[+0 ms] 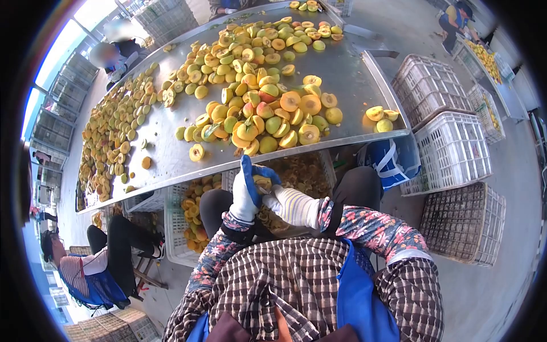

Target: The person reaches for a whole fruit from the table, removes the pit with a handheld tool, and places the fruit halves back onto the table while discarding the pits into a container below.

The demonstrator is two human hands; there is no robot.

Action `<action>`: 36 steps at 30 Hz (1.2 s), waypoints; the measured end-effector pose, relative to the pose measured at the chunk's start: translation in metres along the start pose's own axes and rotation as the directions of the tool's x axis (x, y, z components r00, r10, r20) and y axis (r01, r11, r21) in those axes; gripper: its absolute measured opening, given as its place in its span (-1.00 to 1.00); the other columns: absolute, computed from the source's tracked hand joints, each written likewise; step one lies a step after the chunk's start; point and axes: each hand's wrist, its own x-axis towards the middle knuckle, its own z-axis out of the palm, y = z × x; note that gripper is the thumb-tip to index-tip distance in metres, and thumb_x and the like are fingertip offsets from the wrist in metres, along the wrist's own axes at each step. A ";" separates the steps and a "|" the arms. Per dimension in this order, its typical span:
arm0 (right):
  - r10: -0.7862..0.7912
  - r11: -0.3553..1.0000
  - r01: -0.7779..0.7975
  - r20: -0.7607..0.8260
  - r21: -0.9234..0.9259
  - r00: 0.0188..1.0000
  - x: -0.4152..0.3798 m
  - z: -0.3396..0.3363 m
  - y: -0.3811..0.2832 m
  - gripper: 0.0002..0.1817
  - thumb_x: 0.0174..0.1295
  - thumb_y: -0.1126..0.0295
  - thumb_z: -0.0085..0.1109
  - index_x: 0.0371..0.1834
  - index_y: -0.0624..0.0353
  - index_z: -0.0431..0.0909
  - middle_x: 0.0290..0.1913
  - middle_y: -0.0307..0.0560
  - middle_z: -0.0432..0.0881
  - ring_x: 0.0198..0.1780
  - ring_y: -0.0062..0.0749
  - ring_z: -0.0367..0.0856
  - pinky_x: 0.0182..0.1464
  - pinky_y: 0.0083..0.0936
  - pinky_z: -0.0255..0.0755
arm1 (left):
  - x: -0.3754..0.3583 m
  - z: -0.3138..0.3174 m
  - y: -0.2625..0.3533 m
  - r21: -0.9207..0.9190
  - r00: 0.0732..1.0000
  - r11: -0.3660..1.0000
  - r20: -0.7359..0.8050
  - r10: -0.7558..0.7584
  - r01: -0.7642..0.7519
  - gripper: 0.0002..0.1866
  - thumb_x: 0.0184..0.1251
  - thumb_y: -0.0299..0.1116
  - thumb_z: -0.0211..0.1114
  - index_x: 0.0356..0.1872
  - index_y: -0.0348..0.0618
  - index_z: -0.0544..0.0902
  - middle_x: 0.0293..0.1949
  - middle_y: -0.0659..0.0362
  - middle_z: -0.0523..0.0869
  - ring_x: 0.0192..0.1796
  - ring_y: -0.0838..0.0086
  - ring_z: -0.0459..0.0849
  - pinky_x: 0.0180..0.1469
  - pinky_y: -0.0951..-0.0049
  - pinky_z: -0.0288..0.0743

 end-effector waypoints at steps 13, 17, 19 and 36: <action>0.260 0.337 -0.531 0.465 0.778 0.846 -0.016 -0.017 -0.037 -0.60 0.44 -0.17 0.01 -0.14 -0.09 0.46 -0.61 -0.36 0.38 -0.73 -0.64 0.30 -0.73 -0.65 0.14 | 0.002 0.012 0.012 -0.451 0.969 0.859 0.077 -0.234 0.243 -0.42 0.49 0.18 0.08 -0.38 -0.23 0.60 -0.38 0.05 0.67 -0.28 0.18 0.70 -0.14 0.18 0.63; 0.206 0.314 -0.522 0.480 0.793 0.853 -0.025 -0.026 -0.028 -0.57 0.46 -0.17 -0.04 -0.15 -0.04 0.48 -0.61 -0.37 0.38 -0.74 -0.66 0.31 -0.74 -0.66 0.15 | 0.013 -0.008 0.005 -0.669 0.948 0.673 0.189 -0.256 0.315 -0.47 0.50 0.15 0.10 -0.49 -0.09 0.56 -0.39 0.12 0.66 -0.31 0.20 0.68 -0.06 0.23 0.60; 0.301 0.589 -0.433 0.312 0.683 0.901 -0.028 -0.031 -0.017 -0.50 0.45 -0.19 -0.03 -0.03 0.04 0.50 -0.59 -0.36 0.40 -0.74 -0.72 0.33 -0.74 -0.69 0.16 | 0.002 -0.010 0.013 -0.461 0.986 0.872 0.047 -0.160 0.164 -0.47 0.53 0.11 0.06 -0.46 -0.14 0.59 -0.38 0.11 0.68 -0.30 0.25 0.69 -0.07 0.30 0.60; 0.375 0.797 -0.225 0.167 -0.560 0.912 -0.024 -0.055 -0.021 -0.52 0.45 -0.01 -0.10 0.05 0.23 0.41 -0.33 0.33 0.67 -0.18 0.25 0.66 -0.11 0.01 0.47 | 0.052 -0.245 0.067 0.986 0.814 0.162 -0.124 0.568 0.037 -0.42 0.35 0.00 0.22 0.25 -0.19 0.52 0.13 -0.13 0.64 0.22 -0.01 0.56 0.34 0.16 0.38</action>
